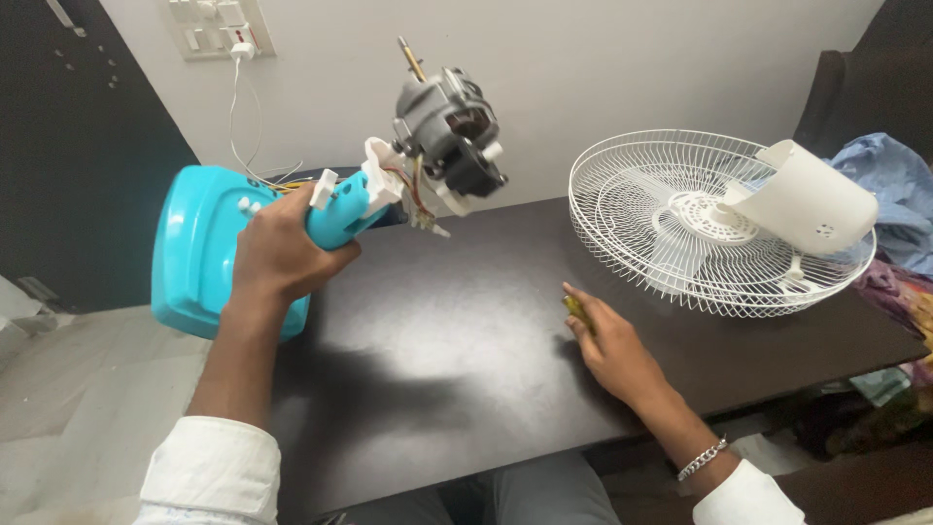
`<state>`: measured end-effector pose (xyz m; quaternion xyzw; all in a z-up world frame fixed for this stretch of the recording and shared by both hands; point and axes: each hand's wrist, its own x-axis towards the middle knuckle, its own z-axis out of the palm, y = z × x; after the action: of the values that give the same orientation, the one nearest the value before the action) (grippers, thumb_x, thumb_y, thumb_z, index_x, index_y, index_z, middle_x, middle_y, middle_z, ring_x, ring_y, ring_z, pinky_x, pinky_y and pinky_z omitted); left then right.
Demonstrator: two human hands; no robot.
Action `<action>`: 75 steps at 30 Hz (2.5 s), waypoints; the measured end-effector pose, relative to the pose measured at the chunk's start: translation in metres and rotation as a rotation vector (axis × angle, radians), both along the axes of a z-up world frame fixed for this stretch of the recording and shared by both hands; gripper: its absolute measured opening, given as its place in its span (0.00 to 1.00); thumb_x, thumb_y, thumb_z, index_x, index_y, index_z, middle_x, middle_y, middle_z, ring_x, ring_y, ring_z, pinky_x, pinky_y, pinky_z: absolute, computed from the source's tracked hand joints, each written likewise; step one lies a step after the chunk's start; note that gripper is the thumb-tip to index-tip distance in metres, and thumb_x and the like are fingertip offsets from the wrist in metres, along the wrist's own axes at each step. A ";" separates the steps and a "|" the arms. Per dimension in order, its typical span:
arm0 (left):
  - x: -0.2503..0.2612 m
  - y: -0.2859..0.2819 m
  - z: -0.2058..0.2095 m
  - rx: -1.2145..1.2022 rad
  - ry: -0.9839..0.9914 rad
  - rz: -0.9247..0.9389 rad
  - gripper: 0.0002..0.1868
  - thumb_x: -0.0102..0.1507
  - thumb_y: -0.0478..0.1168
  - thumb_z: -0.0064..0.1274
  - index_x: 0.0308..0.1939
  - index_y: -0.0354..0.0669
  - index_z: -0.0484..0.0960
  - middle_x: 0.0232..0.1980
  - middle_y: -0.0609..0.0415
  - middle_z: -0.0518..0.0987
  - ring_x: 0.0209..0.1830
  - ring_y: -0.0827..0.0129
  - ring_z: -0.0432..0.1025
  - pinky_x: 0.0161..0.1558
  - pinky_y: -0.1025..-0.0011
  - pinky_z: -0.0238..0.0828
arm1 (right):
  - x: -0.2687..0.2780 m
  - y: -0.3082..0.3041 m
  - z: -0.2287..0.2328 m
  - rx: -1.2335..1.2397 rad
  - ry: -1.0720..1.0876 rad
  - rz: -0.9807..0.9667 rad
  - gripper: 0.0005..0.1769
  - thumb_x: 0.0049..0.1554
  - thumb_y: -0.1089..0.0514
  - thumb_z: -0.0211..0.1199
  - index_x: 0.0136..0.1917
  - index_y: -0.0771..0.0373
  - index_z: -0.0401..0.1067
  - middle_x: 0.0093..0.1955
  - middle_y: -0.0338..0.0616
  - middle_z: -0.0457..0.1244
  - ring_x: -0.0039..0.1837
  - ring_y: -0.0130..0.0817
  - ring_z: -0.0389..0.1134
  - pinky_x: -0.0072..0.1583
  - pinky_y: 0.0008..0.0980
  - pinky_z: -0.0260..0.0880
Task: The person assembles a disassembled table fan by attaching the motor housing to the fan neck and then securing the rear fan guard with a screwdriver. The person uses a yellow-handled screwdriver to tighten the central screw on the rear guard.
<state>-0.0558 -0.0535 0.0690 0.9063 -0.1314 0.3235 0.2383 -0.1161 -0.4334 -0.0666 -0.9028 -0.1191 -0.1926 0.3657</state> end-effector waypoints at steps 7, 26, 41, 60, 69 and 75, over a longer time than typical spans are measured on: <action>0.000 0.006 -0.011 0.295 -0.326 -0.044 0.32 0.43 0.48 0.72 0.50 0.46 0.83 0.45 0.50 0.83 0.45 0.53 0.78 0.47 0.55 0.73 | 0.021 -0.019 0.000 0.275 0.298 -0.160 0.28 0.71 0.39 0.49 0.53 0.70 0.68 0.47 0.68 0.69 0.49 0.56 0.71 0.51 0.44 0.72; -0.021 -0.031 -0.053 0.554 -0.713 0.045 0.19 0.58 0.46 0.66 0.52 0.58 0.81 0.50 0.62 0.77 0.53 0.68 0.74 0.58 0.53 0.63 | 0.025 0.006 0.049 0.453 0.065 0.435 0.46 0.45 0.62 0.77 0.59 0.55 0.42 0.72 0.60 0.54 0.73 0.46 0.64 0.69 0.44 0.67; -0.029 -0.036 -0.074 0.727 -0.164 -0.150 0.29 0.52 0.44 0.68 0.56 0.52 0.75 0.47 0.58 0.78 0.45 0.62 0.76 0.44 0.57 0.71 | 0.047 -0.017 0.028 -0.090 -0.304 0.517 0.48 0.41 0.62 0.81 0.57 0.54 0.43 0.73 0.59 0.55 0.72 0.51 0.62 0.68 0.43 0.68; -0.221 0.062 -0.060 -0.019 1.264 -0.443 0.19 0.58 0.55 0.62 0.45 0.48 0.86 0.46 0.58 0.86 0.52 0.70 0.81 0.56 0.70 0.77 | 0.084 -0.034 -0.012 -0.332 -0.539 0.519 0.43 0.41 0.60 0.78 0.53 0.57 0.44 0.71 0.60 0.55 0.70 0.62 0.64 0.64 0.44 0.74; -0.240 0.157 -0.207 -0.321 0.307 0.265 0.56 0.37 0.50 0.80 0.61 0.35 0.62 0.57 0.39 0.71 0.55 0.56 0.70 0.52 0.59 0.70 | 0.076 -0.029 -0.013 -0.418 -0.632 0.476 0.32 0.48 0.64 0.71 0.56 0.61 0.51 0.69 0.54 0.57 0.71 0.55 0.65 0.63 0.42 0.75; -0.230 0.095 -0.243 -0.916 0.633 0.128 0.55 0.47 0.42 0.74 0.71 0.50 0.55 0.48 0.48 0.81 0.45 0.67 0.78 0.47 0.69 0.79 | 0.070 -0.026 -0.011 -0.497 -0.708 0.438 0.32 0.48 0.63 0.71 0.55 0.61 0.51 0.69 0.52 0.57 0.70 0.53 0.66 0.63 0.41 0.76</action>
<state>-0.2862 0.0415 -0.1745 0.7691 0.1559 0.0736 0.6154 -0.0465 -0.4598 -0.0776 -0.7956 -0.4657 -0.3723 0.1080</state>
